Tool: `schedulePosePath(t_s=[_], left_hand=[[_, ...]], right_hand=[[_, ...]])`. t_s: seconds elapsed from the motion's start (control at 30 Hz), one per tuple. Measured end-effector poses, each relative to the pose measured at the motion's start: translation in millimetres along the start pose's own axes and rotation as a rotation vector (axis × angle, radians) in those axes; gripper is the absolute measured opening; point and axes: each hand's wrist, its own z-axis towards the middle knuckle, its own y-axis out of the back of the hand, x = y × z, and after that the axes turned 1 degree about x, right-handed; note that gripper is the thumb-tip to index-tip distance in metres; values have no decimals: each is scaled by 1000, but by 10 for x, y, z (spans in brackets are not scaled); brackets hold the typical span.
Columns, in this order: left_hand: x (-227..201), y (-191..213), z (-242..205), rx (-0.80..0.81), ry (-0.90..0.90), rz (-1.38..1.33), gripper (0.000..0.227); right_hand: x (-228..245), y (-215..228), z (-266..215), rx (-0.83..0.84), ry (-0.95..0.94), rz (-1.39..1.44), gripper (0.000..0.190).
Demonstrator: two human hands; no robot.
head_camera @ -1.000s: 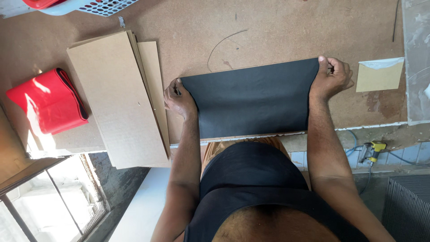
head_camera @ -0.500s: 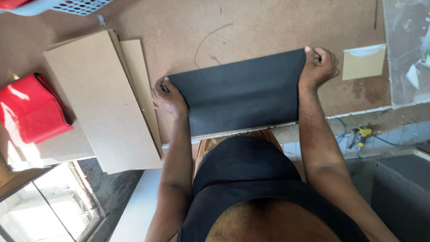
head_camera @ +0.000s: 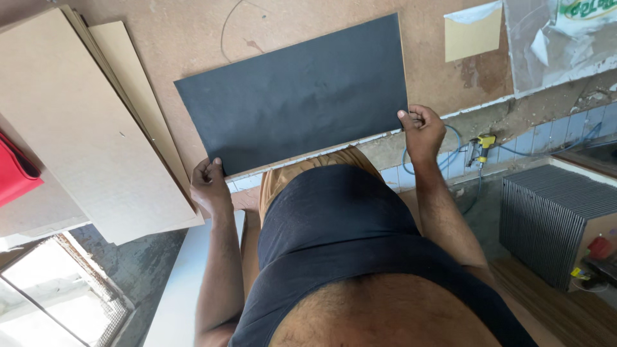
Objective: The person applies glue to rectangular cardboard pieces using a small block, then places dark sheets on top and presses them down. The person uses a utility knife to trim excess material from the edges. The process is repeated for multiple pieces.
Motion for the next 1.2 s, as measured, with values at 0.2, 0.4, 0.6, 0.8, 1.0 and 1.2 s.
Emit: schedulePosePath(t_s=[0.2,0.4,0.6,0.8,1.0,1.2], left_hand=[[282,77,-36,91,151,-281,20],[292,59,43,82,160,-217,25],[-139,-367,-98,-193,-656,493,47],[-1059,-1798,-508,447,-979,722,63],[-1521,-2289,-670,480,-1028,773,68],[-1480,-1965,-366,652,-850,892,91]], right_hand=[[-193,27,64,20,0,82,22],[-47,61,56,69,-20,159,22],[317,20,-79,-84,541,-503,39],[470,-578,524,184,881,-555,46],[426,-795,740,250,951,-648,47],[332,-786,733,285,896,-653,47]])
